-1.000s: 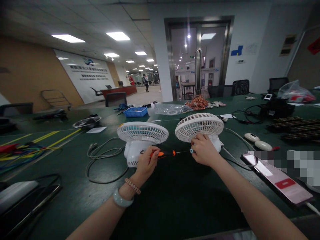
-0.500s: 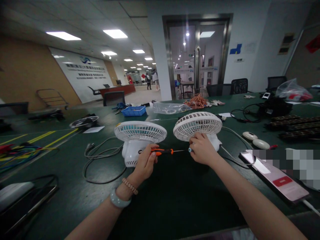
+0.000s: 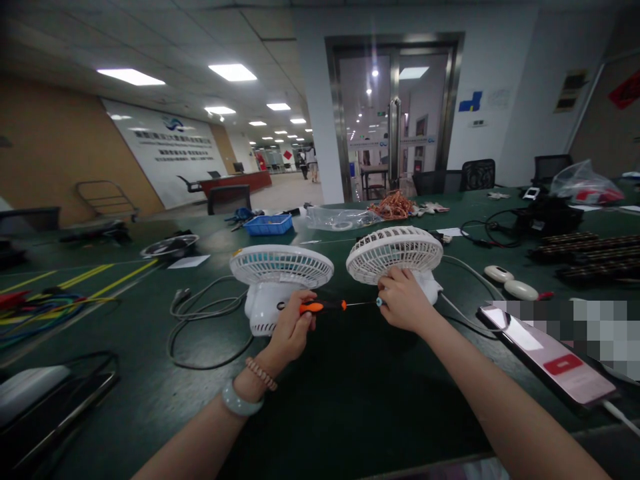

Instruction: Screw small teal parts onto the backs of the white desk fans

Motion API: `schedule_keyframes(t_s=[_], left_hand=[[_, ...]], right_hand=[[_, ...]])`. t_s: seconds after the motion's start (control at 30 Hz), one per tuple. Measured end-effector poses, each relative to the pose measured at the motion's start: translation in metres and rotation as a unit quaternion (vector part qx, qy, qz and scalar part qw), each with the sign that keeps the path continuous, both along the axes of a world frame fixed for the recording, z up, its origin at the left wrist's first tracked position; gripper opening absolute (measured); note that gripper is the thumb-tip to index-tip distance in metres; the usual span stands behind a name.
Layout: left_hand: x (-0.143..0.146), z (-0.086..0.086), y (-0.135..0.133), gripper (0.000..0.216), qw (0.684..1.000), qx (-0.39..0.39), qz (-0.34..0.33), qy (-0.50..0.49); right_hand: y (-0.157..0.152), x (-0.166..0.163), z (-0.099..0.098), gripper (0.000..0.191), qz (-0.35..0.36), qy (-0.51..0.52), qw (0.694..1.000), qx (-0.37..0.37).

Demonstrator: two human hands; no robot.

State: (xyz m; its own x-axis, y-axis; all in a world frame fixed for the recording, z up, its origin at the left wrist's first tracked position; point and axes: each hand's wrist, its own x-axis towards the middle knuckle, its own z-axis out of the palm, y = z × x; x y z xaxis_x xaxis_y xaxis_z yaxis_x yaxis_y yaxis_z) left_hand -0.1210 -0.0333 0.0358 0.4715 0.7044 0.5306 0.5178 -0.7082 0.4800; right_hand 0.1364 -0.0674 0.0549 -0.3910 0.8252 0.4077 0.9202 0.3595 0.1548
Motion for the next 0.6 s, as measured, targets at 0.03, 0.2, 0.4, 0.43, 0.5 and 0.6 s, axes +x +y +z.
schedule_keyframes(t_s=[0.03,0.2,0.4,0.43,0.5,0.6], left_hand=[[0.0001,-0.0001,-0.0005,0.03,1.0,0.004,0.001,-0.001],[0.0009,-0.0001,-0.0014,0.029,1.0,0.001,0.023,-0.001],[0.0025,0.0024,-0.0005,0.028,0.998,-0.022,0.051,0.012],[0.0029,0.0027,-0.0006,0.028,0.998,-0.026,0.05,0.014],[0.0036,0.0029,-0.0009,0.027,0.998,-0.036,0.05,0.008],[0.0045,0.0024,-0.001,0.025,0.998,-0.046,0.042,-0.009]], right_hand=[[0.0001,0.0002,0.0,0.021,0.001,0.0,1.0,-0.001],[0.0006,0.0018,-0.0013,0.021,0.002,-0.003,1.0,0.003],[0.0015,0.0027,-0.0025,0.02,0.001,-0.009,1.0,0.012],[0.0015,0.0026,-0.0025,0.02,0.002,-0.009,1.0,0.013],[0.0012,0.0024,-0.0026,0.02,0.005,-0.009,1.0,0.014],[0.0007,0.0021,-0.0029,0.02,0.007,-0.008,1.0,0.019]])
